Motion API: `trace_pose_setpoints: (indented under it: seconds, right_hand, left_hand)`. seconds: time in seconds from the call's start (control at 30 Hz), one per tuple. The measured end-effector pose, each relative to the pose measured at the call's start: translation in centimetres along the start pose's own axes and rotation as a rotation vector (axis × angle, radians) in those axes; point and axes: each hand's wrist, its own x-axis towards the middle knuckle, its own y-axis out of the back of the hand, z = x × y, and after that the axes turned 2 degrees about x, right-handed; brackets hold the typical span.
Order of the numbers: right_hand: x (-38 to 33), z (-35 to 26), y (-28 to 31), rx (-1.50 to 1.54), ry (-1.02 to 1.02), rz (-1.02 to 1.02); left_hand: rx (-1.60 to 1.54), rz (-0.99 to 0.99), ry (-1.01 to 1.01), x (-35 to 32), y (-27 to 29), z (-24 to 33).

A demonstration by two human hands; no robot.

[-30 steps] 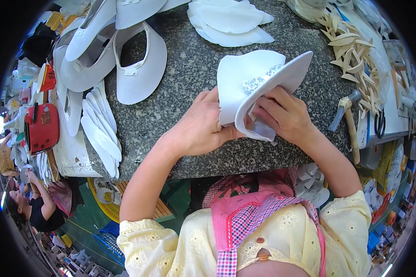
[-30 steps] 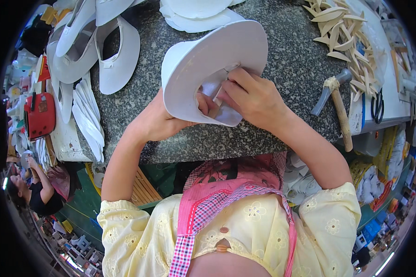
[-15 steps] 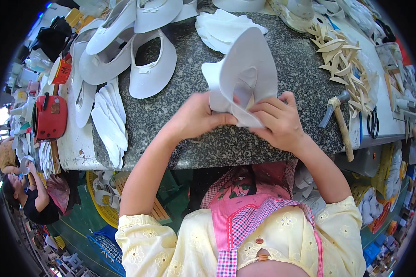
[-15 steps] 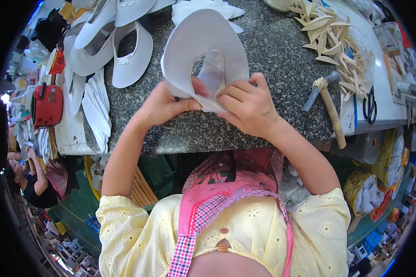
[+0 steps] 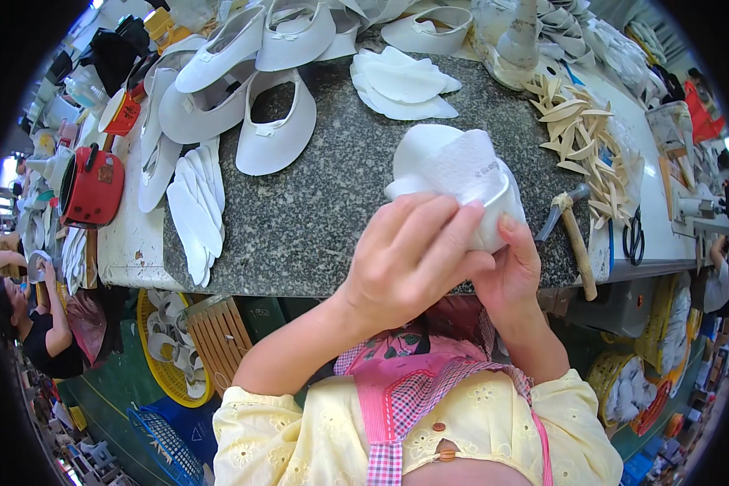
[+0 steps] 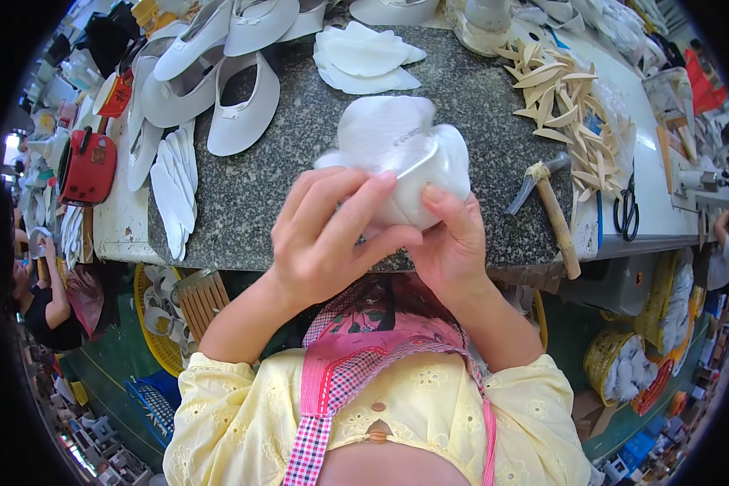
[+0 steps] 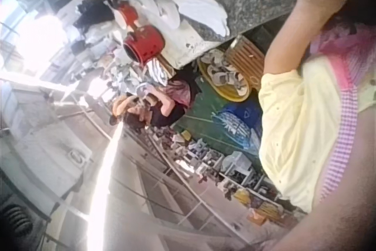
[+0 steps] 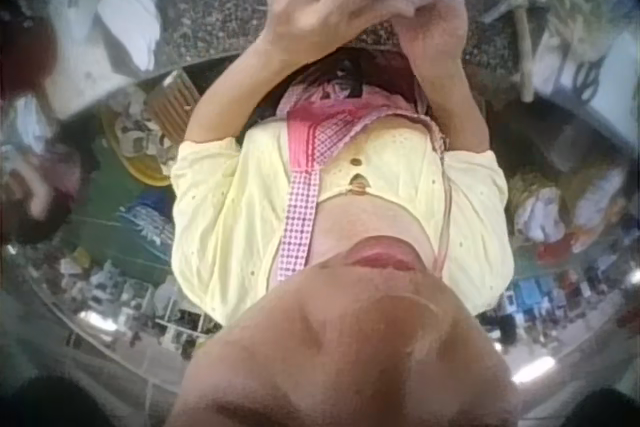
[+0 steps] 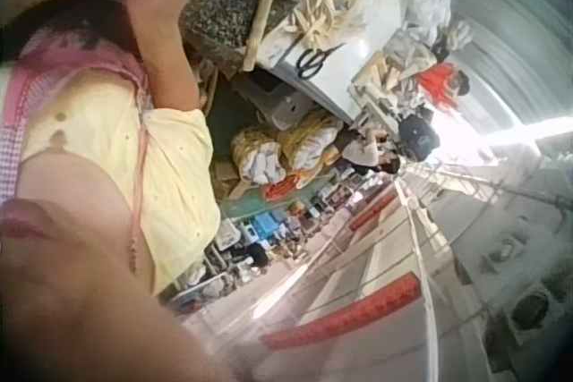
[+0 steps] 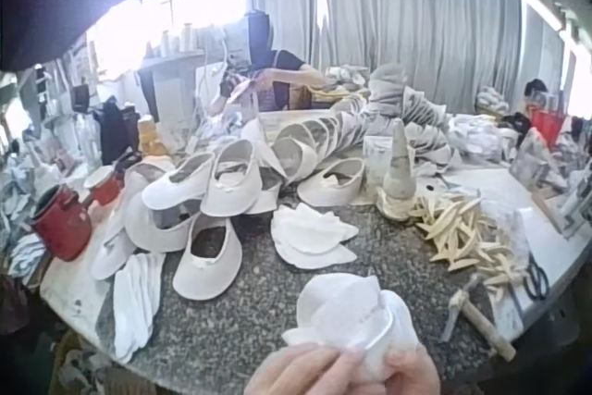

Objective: The person assembles shoe uppers by inserting lining pieces into the uppers, folding and pressing the edges together by hand and with a wooden tool, and placing the assembled pieces into a basket.

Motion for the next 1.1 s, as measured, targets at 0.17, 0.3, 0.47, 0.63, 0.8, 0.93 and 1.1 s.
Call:
trace_pose_setpoints:
  seconds: [0.17, 0.3, 0.47, 0.63, 0.8, 0.93, 1.1]
  right_hand:
    - [-0.7, 0.7, 0.3, 0.074, 0.094, 0.055]
    - [0.0, 1.3, 2.1, -0.069, 0.248, -0.003]
    - [1.2, 0.6, 4.5, -0.022, 0.042, -0.173]
    - [1.3, -0.2, 3.4, -0.090, -0.125, -0.132]
    - [0.9, 3.0, 3.1, -0.189, 0.314, -0.006]
    - [0.5, 2.5, 4.8, -0.404, 0.293, -0.091]
    - [0.2, 1.4, 4.3, -0.123, -0.093, -0.093]
  left_hand:
    - [-0.162, -0.025, 0.287, -0.8, -0.5, 0.9]
    - [-0.228, -0.212, 0.503, -0.2, -0.1, 0.8]
    - [-0.609, -0.379, 0.771, -0.2, 0.2, -0.4]
    - [-0.648, -0.632, 0.706, 0.5, 0.6, -2.4]
    - [-0.206, -0.301, 0.316, -0.8, 0.2, -1.1]
    - [-0.142, -0.396, 0.246, -1.3, 1.1, -2.0]
    - [-0.164, -0.648, 0.194, -1.8, 2.4, -3.5]
